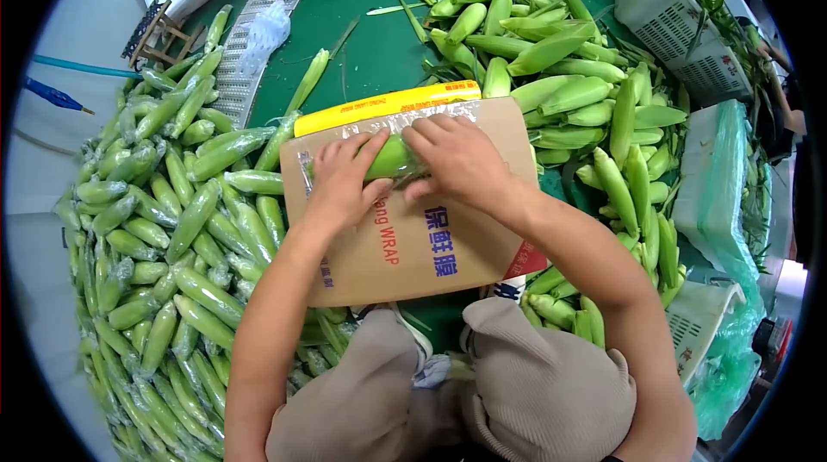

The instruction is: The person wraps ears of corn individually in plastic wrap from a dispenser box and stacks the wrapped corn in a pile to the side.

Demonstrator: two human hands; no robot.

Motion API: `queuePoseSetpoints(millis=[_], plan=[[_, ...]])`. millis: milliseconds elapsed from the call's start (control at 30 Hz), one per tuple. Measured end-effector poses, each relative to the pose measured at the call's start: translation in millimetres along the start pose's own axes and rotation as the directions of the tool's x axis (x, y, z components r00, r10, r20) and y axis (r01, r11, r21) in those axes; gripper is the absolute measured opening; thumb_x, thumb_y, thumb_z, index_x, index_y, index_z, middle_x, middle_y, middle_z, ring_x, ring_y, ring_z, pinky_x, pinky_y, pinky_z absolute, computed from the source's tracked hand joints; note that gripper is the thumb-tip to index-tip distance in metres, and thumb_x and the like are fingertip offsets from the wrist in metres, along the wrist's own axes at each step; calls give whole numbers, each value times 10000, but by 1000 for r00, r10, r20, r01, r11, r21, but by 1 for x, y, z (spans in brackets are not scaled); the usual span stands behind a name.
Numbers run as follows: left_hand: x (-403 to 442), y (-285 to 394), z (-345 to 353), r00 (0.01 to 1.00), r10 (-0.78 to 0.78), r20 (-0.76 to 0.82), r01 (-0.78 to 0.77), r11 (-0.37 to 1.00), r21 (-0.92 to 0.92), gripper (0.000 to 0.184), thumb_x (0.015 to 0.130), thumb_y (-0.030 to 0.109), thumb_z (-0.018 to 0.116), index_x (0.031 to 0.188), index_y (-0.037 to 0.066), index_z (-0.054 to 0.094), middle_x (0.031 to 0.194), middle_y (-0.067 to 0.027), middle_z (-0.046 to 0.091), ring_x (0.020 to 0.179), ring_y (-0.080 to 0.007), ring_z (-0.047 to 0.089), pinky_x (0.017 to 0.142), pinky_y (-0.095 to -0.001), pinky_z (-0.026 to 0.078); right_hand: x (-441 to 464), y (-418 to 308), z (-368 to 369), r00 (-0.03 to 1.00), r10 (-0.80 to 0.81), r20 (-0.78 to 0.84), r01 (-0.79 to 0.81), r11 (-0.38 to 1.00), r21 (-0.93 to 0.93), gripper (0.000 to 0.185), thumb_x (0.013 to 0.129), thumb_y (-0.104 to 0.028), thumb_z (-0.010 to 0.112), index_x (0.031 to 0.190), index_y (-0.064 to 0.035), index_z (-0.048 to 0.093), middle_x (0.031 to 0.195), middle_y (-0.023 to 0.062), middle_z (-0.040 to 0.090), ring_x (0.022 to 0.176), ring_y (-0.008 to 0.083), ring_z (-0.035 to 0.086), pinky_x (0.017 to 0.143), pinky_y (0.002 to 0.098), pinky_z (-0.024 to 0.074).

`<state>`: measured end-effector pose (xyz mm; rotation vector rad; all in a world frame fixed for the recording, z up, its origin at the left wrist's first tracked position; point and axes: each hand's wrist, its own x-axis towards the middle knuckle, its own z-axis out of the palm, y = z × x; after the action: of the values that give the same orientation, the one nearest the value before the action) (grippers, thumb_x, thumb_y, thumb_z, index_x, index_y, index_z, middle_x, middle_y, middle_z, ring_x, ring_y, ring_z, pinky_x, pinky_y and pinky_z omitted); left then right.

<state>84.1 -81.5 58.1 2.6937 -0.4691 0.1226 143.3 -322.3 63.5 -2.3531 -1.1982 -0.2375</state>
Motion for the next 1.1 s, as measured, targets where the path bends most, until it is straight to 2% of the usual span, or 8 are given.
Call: queuePoseSetpoints(millis=[133, 300, 433, 533, 633, 767, 933, 1100], plan=[[-29, -23, -7, 937, 6, -348, -143, 919, -368, 847, 741, 443, 878, 1467, 154, 549, 1358, -151, 573, 1274, -366, 517, 1098, -512, 388, 6, -3, 10, 985, 97, 143, -70, 981, -179, 759, 702, -394, 873, 1332, -88, 579, 1199, 57, 586, 1158, 266, 554, 927, 416, 462], [-86, -15, -16, 827, -556, 77, 541, 826, 159, 279, 879, 167, 756, 1138, 64, 765, 1058, -120, 699, 1084, -254, 653, 1015, -426, 472, -1, -5, 4, 981, 136, 136, -126, 989, -83, 784, 691, -272, 890, 1395, -157, 564, 1187, 82, 596, 1120, 288, 566, 943, 434, 470], [-98, -25, -5, 620, -716, -322, 488, 673, -556, 329, 948, -47, 552, 1200, 39, 745, 1239, -153, 732, 1198, -243, 679, 991, -371, 535, -22, -14, -21, 947, 42, 317, -43, 999, -2, 818, 690, -225, 889, 1428, -141, 546, 1169, 110, 603, 1094, 328, 576, 952, 458, 489], [-104, 17, 20, 692, -629, -354, 202, 640, -741, 340, 973, -46, 538, 1266, 8, 700, 1278, -156, 716, 1237, -249, 666, 1044, -373, 512, -30, -14, -23, 875, -49, 481, -88, 962, 260, 802, 725, -313, 888, 1434, -123, 564, 1162, 170, 604, 1117, 385, 590, 954, 490, 499], [-94, 61, 20, 990, 34, -135, -46, 995, -90, 490, 920, 60, 590, 1406, -7, 601, 1448, -211, 594, 1384, -411, 524, 1183, -534, 368, -37, -13, -11, 817, 0, 577, -270, 883, 384, 860, 791, -593, 820, 1454, -105, 571, 1286, 211, 586, 1251, 423, 559, 1084, 476, 452], [-41, 46, 10, 974, -171, 148, 173, 985, -2, 647, 967, 244, 577, 1548, 0, 428, 1586, -249, 440, 1484, -430, 380, 1246, -526, 255, -32, -11, 21, 986, 164, 13, -160, 933, 322, 618, 1003, -429, 613, 1436, -5, 496, 1369, 239, 520, 1287, 433, 505, 1115, 533, 395], [75, -8, -9, 957, -154, -247, 240, 899, 368, 454, 1035, 167, 545, 1476, 61, 533, 1535, -190, 510, 1484, -346, 406, 1224, -513, 306, 6, 2, 2, 1000, -6, 18, 7, 999, -42, 474, 901, -315, 701, 1256, -30, 570, 1283, 175, 580, 1192, 361, 559, 992, 476, 464], [29, 24, -8, 993, 20, -118, -4, 991, 133, 588, 891, 174, 667, 1451, 45, 541, 1465, -160, 567, 1398, -353, 490, 1163, -515, 365, 35, 36, 60, 992, 130, -6, -130, 991, -28, 666, 665, -363, 892, 1147, 9, 622, 1235, 195, 604, 1185, 372, 577, 953, 442, 524]])
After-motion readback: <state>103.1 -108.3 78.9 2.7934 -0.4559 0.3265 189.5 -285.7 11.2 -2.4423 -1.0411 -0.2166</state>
